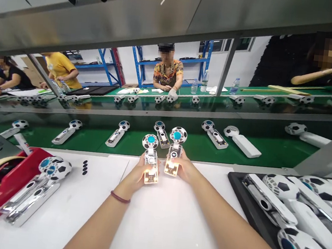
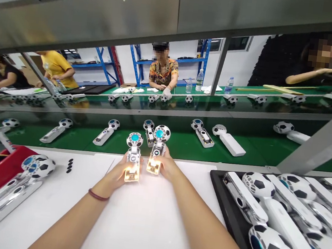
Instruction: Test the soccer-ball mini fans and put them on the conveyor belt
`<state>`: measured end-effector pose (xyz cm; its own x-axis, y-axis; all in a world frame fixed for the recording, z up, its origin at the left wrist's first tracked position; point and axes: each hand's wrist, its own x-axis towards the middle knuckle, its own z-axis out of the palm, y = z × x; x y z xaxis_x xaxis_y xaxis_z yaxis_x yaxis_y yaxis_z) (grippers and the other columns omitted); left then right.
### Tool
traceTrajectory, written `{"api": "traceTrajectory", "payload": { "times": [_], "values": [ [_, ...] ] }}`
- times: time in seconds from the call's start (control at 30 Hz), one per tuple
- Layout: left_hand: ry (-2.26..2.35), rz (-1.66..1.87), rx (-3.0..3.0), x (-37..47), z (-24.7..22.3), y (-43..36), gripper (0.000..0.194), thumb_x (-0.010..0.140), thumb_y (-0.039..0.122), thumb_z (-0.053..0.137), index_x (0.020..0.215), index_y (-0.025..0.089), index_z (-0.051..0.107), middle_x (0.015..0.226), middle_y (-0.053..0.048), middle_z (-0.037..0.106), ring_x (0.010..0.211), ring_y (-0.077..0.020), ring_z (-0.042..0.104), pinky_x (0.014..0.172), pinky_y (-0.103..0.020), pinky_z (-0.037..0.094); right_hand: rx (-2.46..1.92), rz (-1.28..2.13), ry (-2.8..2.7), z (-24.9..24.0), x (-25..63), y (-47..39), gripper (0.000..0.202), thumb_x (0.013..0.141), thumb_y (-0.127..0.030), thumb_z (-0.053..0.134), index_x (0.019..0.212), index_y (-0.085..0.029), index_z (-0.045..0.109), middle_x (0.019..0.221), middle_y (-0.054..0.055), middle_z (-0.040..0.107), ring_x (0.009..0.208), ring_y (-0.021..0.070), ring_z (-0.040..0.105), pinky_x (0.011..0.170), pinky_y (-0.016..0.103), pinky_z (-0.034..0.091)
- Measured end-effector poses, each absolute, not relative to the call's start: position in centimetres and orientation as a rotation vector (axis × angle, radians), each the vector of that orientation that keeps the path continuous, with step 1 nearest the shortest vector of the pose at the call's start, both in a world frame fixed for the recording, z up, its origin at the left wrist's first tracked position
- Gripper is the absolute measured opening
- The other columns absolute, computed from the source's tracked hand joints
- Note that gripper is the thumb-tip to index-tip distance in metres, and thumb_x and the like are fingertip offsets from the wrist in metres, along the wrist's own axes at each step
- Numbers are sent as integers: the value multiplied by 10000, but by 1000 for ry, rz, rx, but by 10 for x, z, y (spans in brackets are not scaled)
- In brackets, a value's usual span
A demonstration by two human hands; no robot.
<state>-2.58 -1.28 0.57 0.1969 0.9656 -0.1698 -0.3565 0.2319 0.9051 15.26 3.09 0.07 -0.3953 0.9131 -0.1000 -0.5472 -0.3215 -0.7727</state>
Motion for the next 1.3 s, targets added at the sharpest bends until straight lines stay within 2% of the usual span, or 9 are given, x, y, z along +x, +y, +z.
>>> {"api": "traceTrajectory", "payload": {
  "times": [0.2,0.43,0.57,0.8,1.0,1.1,1.3],
  "values": [
    [916,1119,848,-25,5,-12,520,647,140,649,1093,239,400,919,-33,594,673,-171,609,543,-276,479,-726,1869,-828,3,154,30,612,526,-128,658,1056,-265,384,749,-41,550,685,166,568,658,320,451],
    [941,1100,824,-24,8,-13,617,652,120,647,1184,277,377,924,-24,583,634,-136,588,554,-260,469,-742,1855,-864,-1,155,32,631,544,-133,659,1092,-272,379,762,-39,546,684,161,565,674,331,451],
    [939,1089,833,-23,10,-14,616,668,119,640,1197,276,366,919,-27,579,650,-138,584,566,-260,470,-739,1869,-832,-4,154,33,654,533,-139,667,1096,-290,370,763,-49,537,694,174,573,678,355,462],
    [924,1109,812,-21,12,-14,634,671,131,650,1212,282,355,892,-18,570,663,-145,591,582,-276,479,-756,1863,-818,2,154,30,622,537,-142,681,1063,-283,381,769,-52,530,696,149,560,661,311,454],
    [926,1085,828,-21,14,-14,616,646,126,649,1180,275,383,880,-9,567,606,-130,571,533,-260,462,-794,1870,-804,3,154,30,661,520,-151,672,1085,-289,359,766,-54,538,701,172,581,694,358,467],
    [892,1116,835,-20,13,-14,640,626,119,656,1179,267,370,897,-15,577,619,-140,585,583,-288,480,-754,1875,-778,-1,154,31,664,505,-151,680,1071,-292,364,776,-58,544,711,171,586,721,371,472],
    [847,1109,855,-21,10,-14,595,657,105,615,1174,257,361,893,-26,579,643,-150,590,586,-286,474,-740,1877,-783,-1,154,31,641,512,-140,688,1057,-290,387,793,-51,561,716,165,585,700,341,474]
  ]
}}
